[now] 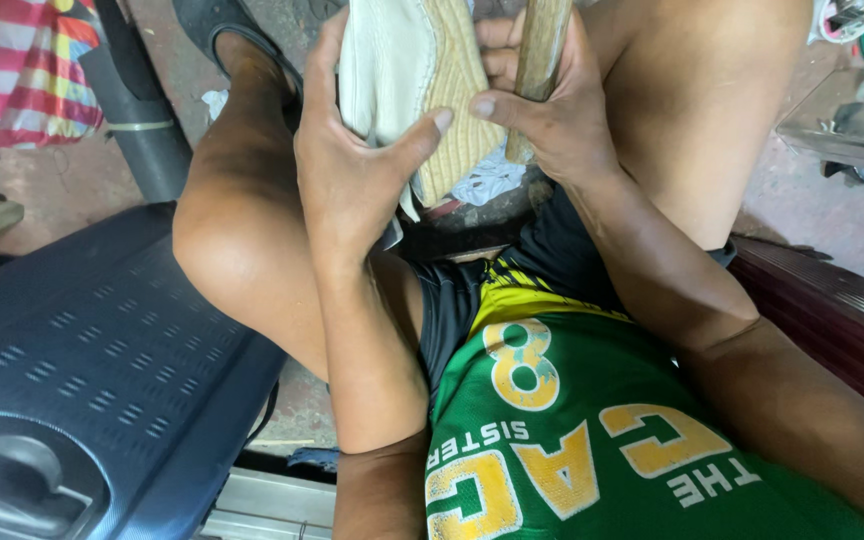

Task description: The person is repairing a white slip-on shoe. They use a wooden mallet to tap the sole and a scraper to work on the edges of the sole. The person repeatedly taps and scrapes the shoe while holding it in their lap.

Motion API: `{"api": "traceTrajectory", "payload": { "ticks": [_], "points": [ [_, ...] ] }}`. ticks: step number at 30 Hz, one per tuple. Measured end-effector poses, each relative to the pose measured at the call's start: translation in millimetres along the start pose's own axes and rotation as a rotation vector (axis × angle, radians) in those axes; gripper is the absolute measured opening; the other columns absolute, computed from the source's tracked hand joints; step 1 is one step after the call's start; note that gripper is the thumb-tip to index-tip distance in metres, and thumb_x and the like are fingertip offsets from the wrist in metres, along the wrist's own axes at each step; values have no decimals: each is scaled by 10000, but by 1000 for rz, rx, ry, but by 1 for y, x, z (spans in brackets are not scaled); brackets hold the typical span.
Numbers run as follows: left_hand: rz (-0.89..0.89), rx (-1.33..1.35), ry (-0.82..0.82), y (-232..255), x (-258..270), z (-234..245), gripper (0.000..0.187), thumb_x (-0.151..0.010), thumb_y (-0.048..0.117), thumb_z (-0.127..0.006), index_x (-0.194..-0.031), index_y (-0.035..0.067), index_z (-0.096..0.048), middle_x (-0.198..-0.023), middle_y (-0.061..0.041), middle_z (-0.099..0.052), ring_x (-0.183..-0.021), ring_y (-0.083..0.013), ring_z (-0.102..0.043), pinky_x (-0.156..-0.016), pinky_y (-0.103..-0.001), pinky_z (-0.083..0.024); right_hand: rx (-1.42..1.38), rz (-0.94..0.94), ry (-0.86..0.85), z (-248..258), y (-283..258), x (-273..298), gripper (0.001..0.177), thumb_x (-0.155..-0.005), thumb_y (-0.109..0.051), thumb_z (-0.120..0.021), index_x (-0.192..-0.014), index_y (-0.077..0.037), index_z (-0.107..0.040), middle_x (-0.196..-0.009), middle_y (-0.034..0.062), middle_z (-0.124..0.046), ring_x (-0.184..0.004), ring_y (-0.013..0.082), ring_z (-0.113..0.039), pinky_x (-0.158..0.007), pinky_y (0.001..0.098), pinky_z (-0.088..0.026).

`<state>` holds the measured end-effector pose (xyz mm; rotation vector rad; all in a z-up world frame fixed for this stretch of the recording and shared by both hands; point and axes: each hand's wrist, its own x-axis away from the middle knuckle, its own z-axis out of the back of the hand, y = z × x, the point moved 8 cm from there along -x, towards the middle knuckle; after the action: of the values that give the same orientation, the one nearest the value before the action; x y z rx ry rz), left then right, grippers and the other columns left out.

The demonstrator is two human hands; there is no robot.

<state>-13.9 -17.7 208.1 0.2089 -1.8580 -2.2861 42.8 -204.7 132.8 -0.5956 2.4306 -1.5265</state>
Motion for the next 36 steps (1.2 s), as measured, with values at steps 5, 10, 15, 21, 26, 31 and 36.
{"api": "traceTrajectory", "payload": {
  "ticks": [5,10,15,21,26,31,36],
  "points": [
    [29,-213,146,-17,2,16,819,-843,124,-967,-1483,74,-458,-1351,-139,-701,-1306,-252,-725,-1147,-355,-562,315,33,36,0,9,-5,473,-1101,-81,-668,-1437,26,-353,-1353,172,-630,-1197,188,-695,-1040,314,-612],
    [125,-542,327,-36,-16,19,793,-725,217,-969,-1372,85,-530,-1253,-191,-706,-1170,-400,-670,-976,-451,-540,701,-82,40,-3,5,-4,433,-1145,-204,-594,-1469,-11,-382,-1222,104,-709,-799,109,-692,-733,264,-581],
    [53,-721,388,-57,-39,4,700,-602,252,-978,-1137,42,-578,-1066,-203,-704,-1000,-445,-674,-849,-504,-530,834,47,19,-28,-29,-9,327,-1143,-187,-631,-1352,15,-481,-1042,95,-676,-692,149,-645,-632,285,-545],
    [129,-718,334,-72,-50,-3,589,-615,284,-989,-1013,32,-636,-1044,-208,-703,-938,-428,-698,-810,-484,-562,796,299,20,-34,-72,-2,181,-1149,-173,-550,-1126,4,-582,-890,85,-649,-663,223,-651,-591,335,-536],
    [84,-733,326,-58,-56,-1,748,-501,301,-1002,-1046,-65,-643,-944,-263,-692,-823,-443,-690,-726,-504,-543,1381,616,-109,-58,-43,-26,161,-1159,-175,-529,-1154,-22,-576,-866,135,-669,-734,274,-662,-632,374,-528],
    [82,-784,341,-70,-51,-8,548,-603,293,-976,-952,0,-673,-906,-220,-715,-873,-434,-682,-789,-519,-537,882,-97,82,5,7,-25,232,-1133,-223,-566,-1183,-3,-510,-765,126,-659,-606,301,-658,-532,400,-521],
    [107,-789,298,-78,-52,0,498,-657,288,-956,-981,49,-663,-937,-188,-721,-913,-418,-680,-823,-518,-538,1068,271,-72,-19,4,-24,204,-1171,-225,-567,-1189,-22,-554,-827,224,-672,-715,427,-675,-650,507,-531]
  ]
}}
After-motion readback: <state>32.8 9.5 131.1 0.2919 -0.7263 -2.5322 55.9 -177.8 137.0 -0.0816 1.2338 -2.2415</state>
